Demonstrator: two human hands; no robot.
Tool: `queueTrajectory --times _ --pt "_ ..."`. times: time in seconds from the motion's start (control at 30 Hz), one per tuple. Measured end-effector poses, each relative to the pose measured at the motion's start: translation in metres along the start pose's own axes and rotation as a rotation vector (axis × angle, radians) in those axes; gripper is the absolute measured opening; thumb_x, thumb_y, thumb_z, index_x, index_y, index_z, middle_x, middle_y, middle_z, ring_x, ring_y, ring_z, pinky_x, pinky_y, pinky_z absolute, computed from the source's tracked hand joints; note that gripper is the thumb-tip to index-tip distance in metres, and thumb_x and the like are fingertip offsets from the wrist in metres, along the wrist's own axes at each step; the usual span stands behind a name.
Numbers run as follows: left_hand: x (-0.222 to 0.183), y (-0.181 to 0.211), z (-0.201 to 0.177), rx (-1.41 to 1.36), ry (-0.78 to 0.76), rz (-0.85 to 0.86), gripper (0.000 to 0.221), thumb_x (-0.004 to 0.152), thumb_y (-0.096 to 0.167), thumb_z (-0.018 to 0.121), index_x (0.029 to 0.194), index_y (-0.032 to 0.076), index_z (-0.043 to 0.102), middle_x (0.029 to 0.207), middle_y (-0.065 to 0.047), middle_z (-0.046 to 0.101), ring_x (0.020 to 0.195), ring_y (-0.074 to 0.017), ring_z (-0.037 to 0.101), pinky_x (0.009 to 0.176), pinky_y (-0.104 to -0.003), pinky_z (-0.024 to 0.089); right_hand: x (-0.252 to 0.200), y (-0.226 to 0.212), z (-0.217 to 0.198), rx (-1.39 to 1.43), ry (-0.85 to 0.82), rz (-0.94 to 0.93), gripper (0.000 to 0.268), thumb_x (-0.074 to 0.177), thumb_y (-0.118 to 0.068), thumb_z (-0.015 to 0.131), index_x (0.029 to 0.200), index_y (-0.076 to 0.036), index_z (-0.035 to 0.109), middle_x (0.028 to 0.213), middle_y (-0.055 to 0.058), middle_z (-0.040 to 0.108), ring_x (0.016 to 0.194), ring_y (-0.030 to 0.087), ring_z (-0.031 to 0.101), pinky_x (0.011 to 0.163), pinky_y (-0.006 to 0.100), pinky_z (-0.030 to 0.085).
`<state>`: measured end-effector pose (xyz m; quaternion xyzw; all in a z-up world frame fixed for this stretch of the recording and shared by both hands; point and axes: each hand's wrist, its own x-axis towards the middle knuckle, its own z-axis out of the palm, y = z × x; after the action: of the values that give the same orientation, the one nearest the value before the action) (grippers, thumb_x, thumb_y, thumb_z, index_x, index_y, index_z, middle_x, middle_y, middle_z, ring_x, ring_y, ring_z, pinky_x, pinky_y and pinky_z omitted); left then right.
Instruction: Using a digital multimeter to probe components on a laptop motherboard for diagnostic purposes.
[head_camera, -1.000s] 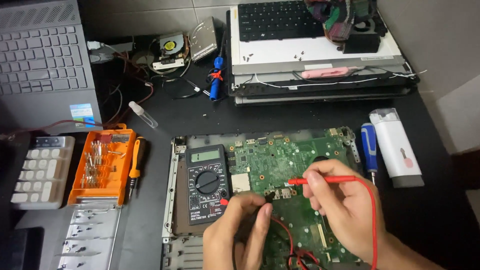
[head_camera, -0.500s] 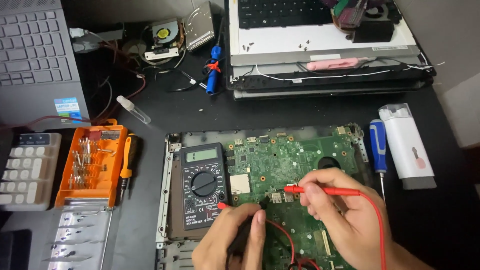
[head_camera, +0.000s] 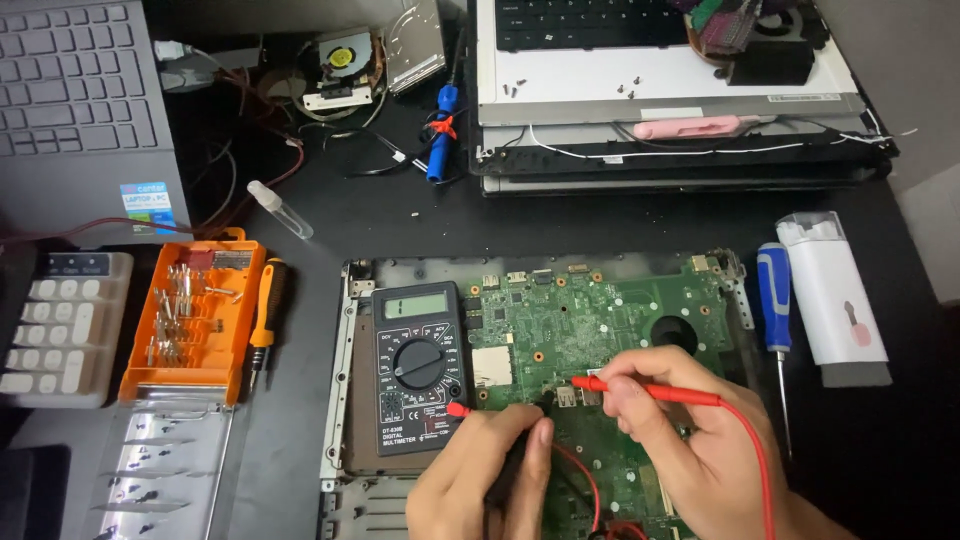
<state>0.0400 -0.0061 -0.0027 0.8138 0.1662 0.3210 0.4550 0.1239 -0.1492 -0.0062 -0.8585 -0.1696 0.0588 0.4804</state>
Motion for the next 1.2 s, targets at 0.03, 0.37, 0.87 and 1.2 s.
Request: queueTrajectory --times 0.03,0.37,0.87,1.2 --pt "-0.0002 -0.0009 -0.0005 -0.001 -0.02 0.004 0.01 0.093 0.016 0.067 0.085 0.012 0.073 0.071 0.002 0.067 0.057 -0.008 0.058 0.057 -0.017 0.049 0.0 -0.0013 0.0008 -0.006 0.018 -0.014 0.022 0.095 -0.027 0.06 0.091 -0.014 0.078 0.067 -0.006 0.076 0.057 0.007 0.069 0.059 0.021 0.055" --pt "0.0016 -0.0007 -0.0023 -0.004 -0.055 0.058 0.01 0.095 0.015 0.065 0.089 0.011 0.072 0.072 0.0 0.064 0.056 -0.0103 0.056 0.056 -0.019 0.048 -0.0006 0.0023 0.0009 -0.053 0.016 -0.016 0.021 0.096 -0.026 0.059 0.091 -0.016 0.077 0.067 -0.007 0.076 0.057 0.006 0.07 0.059 0.021 0.056" --pt "-0.0006 -0.0034 -0.0011 0.031 -0.052 0.063 0.005 0.093 0.015 0.069 0.089 0.014 0.071 0.072 0.002 0.063 0.056 -0.0114 0.053 0.056 -0.019 0.047 -0.0014 0.0059 0.0019 -0.077 0.022 0.051 0.022 0.094 -0.03 0.061 0.09 -0.018 0.078 0.066 -0.007 0.08 0.057 0.006 0.072 0.063 0.021 0.057" --pt "-0.0012 -0.0027 -0.0022 0.057 -0.072 0.044 0.004 0.094 0.016 0.07 0.09 0.014 0.072 0.071 0.002 0.062 0.055 -0.0114 0.051 0.055 -0.02 0.046 -0.0021 0.0056 0.0023 -0.033 0.029 0.044 0.021 0.094 -0.027 0.062 0.091 -0.015 0.079 0.067 -0.006 0.078 0.058 0.007 0.071 0.06 0.022 0.056"
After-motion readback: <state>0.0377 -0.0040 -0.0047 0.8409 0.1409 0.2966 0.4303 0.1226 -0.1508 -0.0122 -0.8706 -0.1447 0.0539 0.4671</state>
